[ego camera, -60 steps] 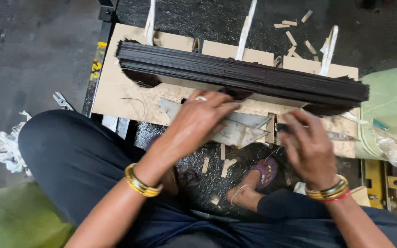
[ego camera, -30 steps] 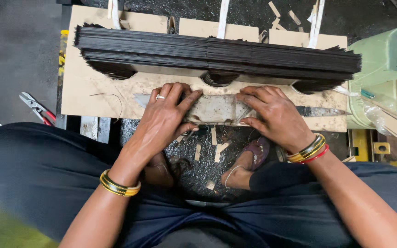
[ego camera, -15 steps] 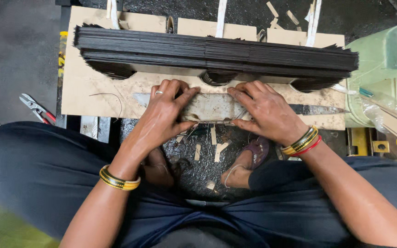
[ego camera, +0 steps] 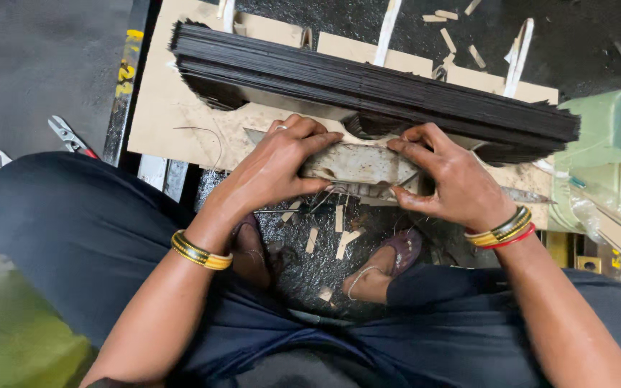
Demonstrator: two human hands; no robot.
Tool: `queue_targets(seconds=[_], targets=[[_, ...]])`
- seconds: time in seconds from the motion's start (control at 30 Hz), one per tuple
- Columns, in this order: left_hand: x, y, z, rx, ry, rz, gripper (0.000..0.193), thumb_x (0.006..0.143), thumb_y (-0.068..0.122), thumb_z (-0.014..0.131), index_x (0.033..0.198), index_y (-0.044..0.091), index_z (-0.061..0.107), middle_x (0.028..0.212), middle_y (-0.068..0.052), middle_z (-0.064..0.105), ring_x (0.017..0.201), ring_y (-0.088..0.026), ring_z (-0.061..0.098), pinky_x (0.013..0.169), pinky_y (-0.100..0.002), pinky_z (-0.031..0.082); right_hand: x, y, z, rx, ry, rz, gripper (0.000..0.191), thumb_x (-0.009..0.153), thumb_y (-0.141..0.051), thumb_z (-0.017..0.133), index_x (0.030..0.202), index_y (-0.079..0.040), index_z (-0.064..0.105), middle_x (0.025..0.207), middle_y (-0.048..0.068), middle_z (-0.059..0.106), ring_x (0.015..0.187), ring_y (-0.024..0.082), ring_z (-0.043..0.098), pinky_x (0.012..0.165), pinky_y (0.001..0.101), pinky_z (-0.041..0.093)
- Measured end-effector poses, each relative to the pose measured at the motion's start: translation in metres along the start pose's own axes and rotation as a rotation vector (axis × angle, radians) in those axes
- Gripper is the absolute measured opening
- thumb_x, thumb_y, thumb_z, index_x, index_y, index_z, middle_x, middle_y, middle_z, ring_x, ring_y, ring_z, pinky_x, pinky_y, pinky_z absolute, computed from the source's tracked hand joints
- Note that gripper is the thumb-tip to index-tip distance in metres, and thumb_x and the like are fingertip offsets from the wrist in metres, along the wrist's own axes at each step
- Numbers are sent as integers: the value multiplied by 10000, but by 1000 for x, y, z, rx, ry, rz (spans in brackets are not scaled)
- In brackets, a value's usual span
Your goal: The person sits on the floor and uses a large knife to trim the ends of a bundle of black broom bristles clamped in a wooden jig. They repeatedly align the bristles, cut the ends flush, and adjust the bundle to ensure an even cut.
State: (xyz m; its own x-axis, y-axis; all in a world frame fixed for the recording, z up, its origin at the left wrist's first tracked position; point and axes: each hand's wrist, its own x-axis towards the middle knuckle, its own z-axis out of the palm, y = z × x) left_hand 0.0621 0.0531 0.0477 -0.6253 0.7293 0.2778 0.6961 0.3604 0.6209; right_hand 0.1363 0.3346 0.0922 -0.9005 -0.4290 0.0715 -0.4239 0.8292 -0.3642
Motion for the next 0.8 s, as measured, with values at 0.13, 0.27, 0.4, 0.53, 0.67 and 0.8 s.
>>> queue_targets(seconds=[0.13,0.27,0.4,0.53,0.67,0.8], targets=[[0,-5,-11,-208,-24,-79,643,722,241,845,1322,83,673,1180,-138,693,1019,-313,678,886,-405,545,2,-4,-15,100,71,-85,493,834,-241,790,1257,-27,655,1228,167,654,1065,340,688,880,393,568],[1,-9,-24,-301,-9,38,473,822,273,809,1248,80,735,1112,-140,758,963,-286,743,849,-375,571,-5,-9,-33,130,140,-75,414,824,-139,780,1205,1,698,1188,160,714,1066,310,706,895,378,551],[1,-8,-27,-620,-202,-256,399,944,360,699,1197,63,782,926,-128,784,805,-196,687,713,-318,561,-12,-14,-34,329,266,103,193,958,9,684,1147,27,723,1097,115,746,944,189,719,829,298,573],[2,-6,-26,-888,-390,-329,563,999,468,519,1174,-7,766,974,-112,815,744,-136,711,664,-257,609,-13,-9,-27,494,341,261,207,973,48,668,1175,60,714,1071,101,738,828,113,678,735,247,561],[-3,-1,-18,-1258,-469,-325,630,1039,472,459,1285,-75,649,1088,-194,765,890,-192,742,723,-326,635,-15,-1,-23,556,365,337,221,983,47,677,1200,62,715,1029,92,728,784,93,646,695,234,539],[-8,5,-12,-1380,-531,-314,612,1053,422,467,1364,-93,581,1168,-242,734,985,-244,745,769,-373,639,-18,-4,-23,576,354,329,237,966,56,678,1198,48,723,1065,80,727,799,93,640,691,229,537]])
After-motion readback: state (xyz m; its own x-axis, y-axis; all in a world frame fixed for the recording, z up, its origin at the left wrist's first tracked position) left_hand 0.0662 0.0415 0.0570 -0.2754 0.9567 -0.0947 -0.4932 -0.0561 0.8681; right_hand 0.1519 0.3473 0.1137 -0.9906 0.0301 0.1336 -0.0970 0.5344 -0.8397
